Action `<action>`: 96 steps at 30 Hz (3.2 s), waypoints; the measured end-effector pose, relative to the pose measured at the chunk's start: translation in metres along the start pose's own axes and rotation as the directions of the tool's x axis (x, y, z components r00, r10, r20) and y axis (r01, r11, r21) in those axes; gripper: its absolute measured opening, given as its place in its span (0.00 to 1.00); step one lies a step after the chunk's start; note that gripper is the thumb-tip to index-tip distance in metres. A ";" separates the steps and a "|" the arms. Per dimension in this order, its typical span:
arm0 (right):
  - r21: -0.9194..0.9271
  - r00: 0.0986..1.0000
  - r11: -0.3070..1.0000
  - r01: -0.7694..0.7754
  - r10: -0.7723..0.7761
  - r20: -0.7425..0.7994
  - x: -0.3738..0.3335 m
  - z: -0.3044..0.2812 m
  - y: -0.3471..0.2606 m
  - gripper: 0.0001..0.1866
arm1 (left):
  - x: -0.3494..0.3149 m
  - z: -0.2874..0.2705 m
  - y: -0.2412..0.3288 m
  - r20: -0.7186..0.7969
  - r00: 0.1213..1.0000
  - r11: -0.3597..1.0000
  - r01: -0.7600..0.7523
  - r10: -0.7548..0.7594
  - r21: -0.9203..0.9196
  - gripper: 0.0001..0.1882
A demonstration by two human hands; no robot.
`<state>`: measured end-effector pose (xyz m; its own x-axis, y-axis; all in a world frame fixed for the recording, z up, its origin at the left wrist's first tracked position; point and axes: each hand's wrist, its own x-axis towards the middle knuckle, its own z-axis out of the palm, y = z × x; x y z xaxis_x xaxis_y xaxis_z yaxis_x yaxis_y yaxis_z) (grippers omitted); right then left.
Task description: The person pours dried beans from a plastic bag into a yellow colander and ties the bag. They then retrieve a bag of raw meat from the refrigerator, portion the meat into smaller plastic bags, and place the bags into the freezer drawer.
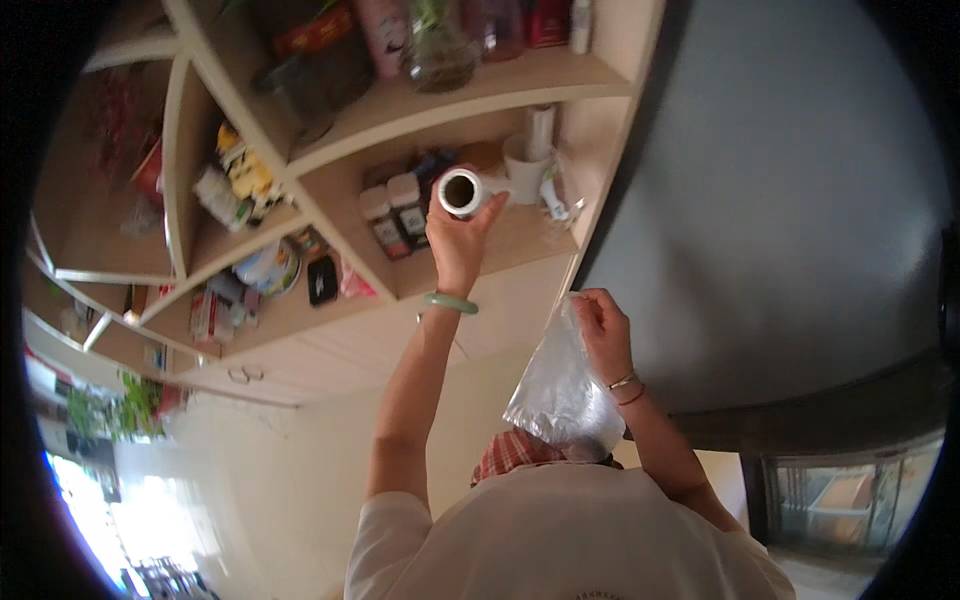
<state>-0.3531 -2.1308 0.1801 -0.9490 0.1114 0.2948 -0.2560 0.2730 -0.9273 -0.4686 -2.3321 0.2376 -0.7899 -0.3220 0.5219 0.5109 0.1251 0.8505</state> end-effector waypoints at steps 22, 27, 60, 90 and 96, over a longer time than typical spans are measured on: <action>-0.399 0.996 0.914 0.075 -0.086 -0.010 -0.042 -0.056 -0.049 0.07 | 0.165 0.094 -0.178 0.344 0.936 0.889 -0.215 0.070 0.403 0.36; -0.339 0.990 0.931 0.135 -0.144 -0.002 -0.053 -0.077 -0.065 0.08 | 0.069 0.084 -0.103 0.316 0.917 0.946 0.297 -0.244 -0.129 0.18; 0.708 0.911 0.692 -0.143 0.372 -0.180 -0.280 -0.533 -0.043 0.09 | -0.428 0.383 0.253 0.869 0.432 0.718 0.682 -0.242 -0.139 0.07; 0.565 0.774 0.800 -0.205 0.485 -0.407 -0.155 -0.824 0.122 0.08 | -0.502 0.751 0.213 0.983 0.113 0.751 0.660 -0.146 0.035 0.04; 0.764 0.707 0.628 -0.145 0.606 -0.364 -0.179 -0.928 0.142 0.07 | -0.570 0.842 0.237 0.975 0.151 0.776 0.629 -0.165 0.034 0.04</action>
<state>-0.0492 -1.2254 0.2091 -0.7591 0.5924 -0.2696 -0.1639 -0.5748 -0.8017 -0.1831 -1.3292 0.1972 -0.5344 0.8452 0.0024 -0.1119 -0.0735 0.9910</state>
